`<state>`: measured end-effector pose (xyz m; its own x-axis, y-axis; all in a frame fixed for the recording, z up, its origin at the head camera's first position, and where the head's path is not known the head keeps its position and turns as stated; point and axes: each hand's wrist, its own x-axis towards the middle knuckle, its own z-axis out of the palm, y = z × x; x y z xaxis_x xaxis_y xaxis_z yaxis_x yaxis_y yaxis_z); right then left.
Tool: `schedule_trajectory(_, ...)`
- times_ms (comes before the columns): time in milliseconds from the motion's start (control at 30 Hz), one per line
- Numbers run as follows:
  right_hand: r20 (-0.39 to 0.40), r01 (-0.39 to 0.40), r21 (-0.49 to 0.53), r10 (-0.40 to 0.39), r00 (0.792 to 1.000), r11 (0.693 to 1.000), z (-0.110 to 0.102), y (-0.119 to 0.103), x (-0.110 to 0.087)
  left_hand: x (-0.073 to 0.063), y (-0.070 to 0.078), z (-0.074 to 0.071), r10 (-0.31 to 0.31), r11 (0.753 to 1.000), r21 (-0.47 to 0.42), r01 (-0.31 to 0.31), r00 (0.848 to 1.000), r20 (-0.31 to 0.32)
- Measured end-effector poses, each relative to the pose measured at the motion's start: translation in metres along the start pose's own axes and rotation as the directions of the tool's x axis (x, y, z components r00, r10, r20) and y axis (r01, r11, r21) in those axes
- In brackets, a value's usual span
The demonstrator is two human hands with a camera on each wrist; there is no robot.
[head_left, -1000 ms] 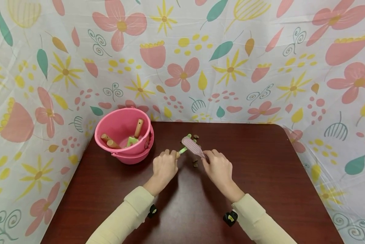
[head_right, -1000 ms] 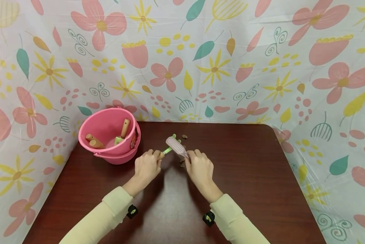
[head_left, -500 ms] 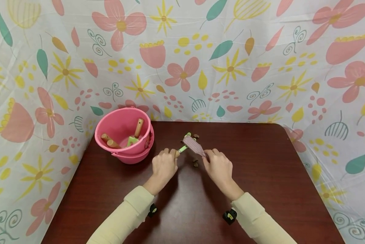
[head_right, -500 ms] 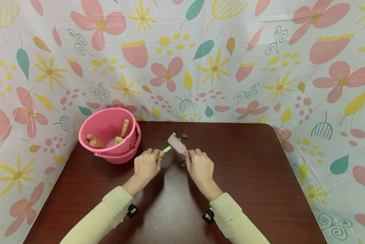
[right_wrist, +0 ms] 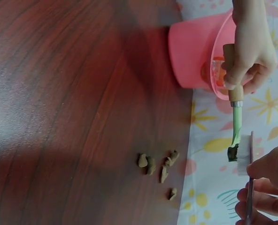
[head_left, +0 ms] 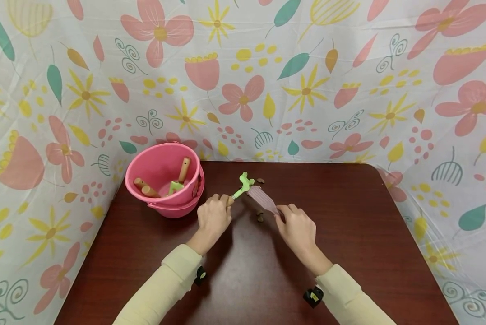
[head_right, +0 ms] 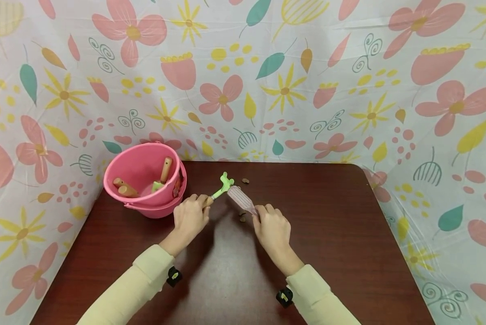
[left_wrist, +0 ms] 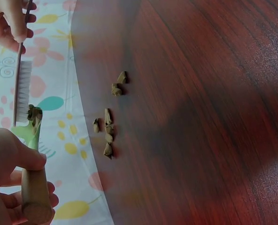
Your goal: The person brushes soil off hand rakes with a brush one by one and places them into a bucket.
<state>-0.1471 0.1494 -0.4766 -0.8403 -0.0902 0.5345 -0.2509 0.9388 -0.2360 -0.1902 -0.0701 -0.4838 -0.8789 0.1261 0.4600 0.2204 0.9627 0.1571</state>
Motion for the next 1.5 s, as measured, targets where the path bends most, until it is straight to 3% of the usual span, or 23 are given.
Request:
schedule_trajectory(233,-0.016,0.008,0.012,-0.008,1.0,1.0,0.001,0.005,-0.004,0.001,0.0,0.0,-0.016,1.0,-0.004,0.016,0.999,0.033)
schedule_trajectory(1000,0.007,-0.043,-0.006,0.043,0.999,0.999,0.005,0.021,-0.012,0.003,-0.008,-0.001,-0.046,0.999,-0.02,0.047,0.998,0.05)
schedule_trajectory(1267,-0.016,0.001,0.021,-0.001,1.0,1.0,0.001,0.007,-0.005,0.002,-0.006,0.0,-0.06,0.998,-0.018,0.062,0.994,0.086)
schedule_trajectory(1500,-0.038,0.029,0.014,-0.029,0.999,0.999,0.005,-0.004,0.006,-0.003,0.003,0.001,-0.027,0.999,-0.022,0.029,0.994,0.106)
